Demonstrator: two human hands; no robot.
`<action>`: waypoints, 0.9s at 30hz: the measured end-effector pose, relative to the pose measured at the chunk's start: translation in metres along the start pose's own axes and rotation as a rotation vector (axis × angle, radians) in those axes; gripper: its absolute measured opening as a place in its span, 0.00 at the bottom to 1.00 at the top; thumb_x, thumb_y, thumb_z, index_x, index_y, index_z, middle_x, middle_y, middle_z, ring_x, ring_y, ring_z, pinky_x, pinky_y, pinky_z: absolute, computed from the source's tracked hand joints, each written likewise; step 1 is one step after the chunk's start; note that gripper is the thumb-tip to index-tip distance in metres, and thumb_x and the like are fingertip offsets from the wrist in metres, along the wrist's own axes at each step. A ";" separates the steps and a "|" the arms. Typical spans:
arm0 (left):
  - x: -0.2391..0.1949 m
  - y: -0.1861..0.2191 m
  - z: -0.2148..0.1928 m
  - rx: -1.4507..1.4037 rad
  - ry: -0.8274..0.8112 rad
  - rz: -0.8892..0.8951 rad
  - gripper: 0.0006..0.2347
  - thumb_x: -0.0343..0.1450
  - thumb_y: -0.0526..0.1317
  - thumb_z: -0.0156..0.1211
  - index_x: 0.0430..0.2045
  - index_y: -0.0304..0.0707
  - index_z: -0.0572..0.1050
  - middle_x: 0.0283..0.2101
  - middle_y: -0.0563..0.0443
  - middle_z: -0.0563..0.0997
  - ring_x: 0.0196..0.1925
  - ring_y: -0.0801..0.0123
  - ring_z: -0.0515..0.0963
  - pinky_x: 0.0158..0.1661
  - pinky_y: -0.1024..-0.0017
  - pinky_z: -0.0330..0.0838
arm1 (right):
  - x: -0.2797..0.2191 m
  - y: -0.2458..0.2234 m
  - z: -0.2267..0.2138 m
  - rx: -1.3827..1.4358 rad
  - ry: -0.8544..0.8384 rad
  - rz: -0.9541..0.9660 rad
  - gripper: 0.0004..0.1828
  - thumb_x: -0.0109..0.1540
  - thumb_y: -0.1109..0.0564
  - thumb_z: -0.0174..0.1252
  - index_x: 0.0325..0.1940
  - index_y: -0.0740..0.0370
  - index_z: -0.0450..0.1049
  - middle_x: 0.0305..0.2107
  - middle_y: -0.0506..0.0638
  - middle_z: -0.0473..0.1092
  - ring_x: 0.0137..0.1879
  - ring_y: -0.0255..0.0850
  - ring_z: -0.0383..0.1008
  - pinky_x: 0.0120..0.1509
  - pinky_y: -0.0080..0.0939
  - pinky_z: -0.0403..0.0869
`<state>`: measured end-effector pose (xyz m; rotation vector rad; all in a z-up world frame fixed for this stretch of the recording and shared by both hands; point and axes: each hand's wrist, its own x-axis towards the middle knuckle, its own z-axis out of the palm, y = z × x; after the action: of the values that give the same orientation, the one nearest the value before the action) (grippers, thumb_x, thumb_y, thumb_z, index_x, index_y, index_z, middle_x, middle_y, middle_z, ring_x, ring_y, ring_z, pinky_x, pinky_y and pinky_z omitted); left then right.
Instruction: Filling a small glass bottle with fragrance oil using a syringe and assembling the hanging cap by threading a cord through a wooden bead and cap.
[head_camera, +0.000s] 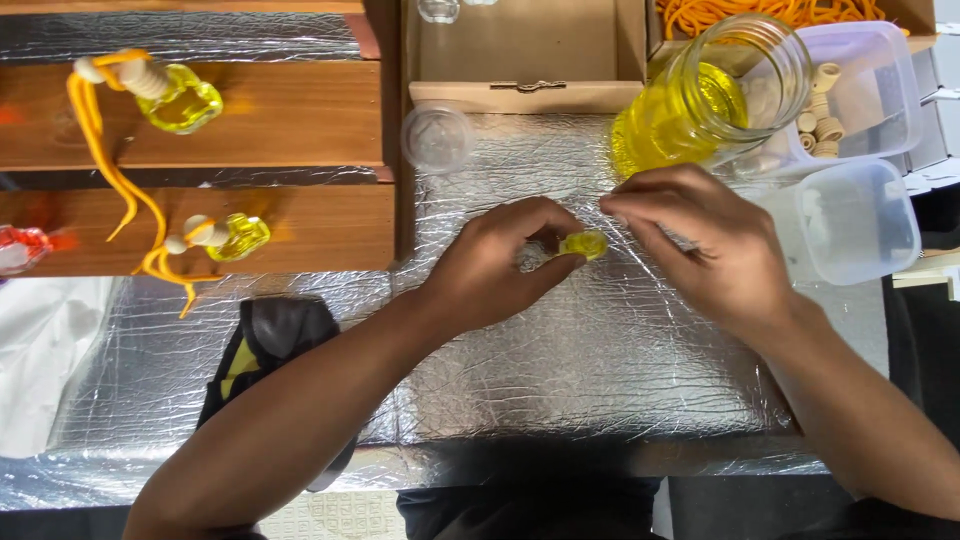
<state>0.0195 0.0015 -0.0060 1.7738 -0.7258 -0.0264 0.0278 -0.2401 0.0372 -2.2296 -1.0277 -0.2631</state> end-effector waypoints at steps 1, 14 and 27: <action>0.001 0.001 0.000 -0.001 -0.005 0.000 0.08 0.73 0.34 0.65 0.43 0.37 0.75 0.41 0.49 0.82 0.40 0.65 0.82 0.41 0.69 0.77 | -0.003 -0.001 0.002 0.000 0.002 0.004 0.15 0.65 0.74 0.64 0.55 0.71 0.76 0.46 0.62 0.75 0.53 0.51 0.78 0.60 0.44 0.81; 0.001 0.004 0.001 0.033 -0.031 -0.036 0.09 0.72 0.34 0.67 0.43 0.36 0.75 0.43 0.49 0.82 0.41 0.66 0.84 0.41 0.72 0.80 | -0.007 -0.012 0.003 0.317 0.104 0.277 0.10 0.64 0.73 0.63 0.49 0.68 0.78 0.45 0.58 0.77 0.50 0.43 0.80 0.54 0.35 0.76; 0.001 0.003 0.002 -0.002 -0.054 0.019 0.09 0.72 0.31 0.67 0.44 0.35 0.74 0.43 0.46 0.82 0.42 0.64 0.84 0.44 0.72 0.83 | -0.015 -0.011 0.010 0.301 0.113 0.119 0.13 0.61 0.73 0.66 0.49 0.71 0.77 0.45 0.62 0.78 0.52 0.48 0.83 0.64 0.40 0.82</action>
<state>0.0179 -0.0015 -0.0035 1.7701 -0.7812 -0.0629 0.0090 -0.2379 0.0285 -1.9705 -0.8127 -0.1677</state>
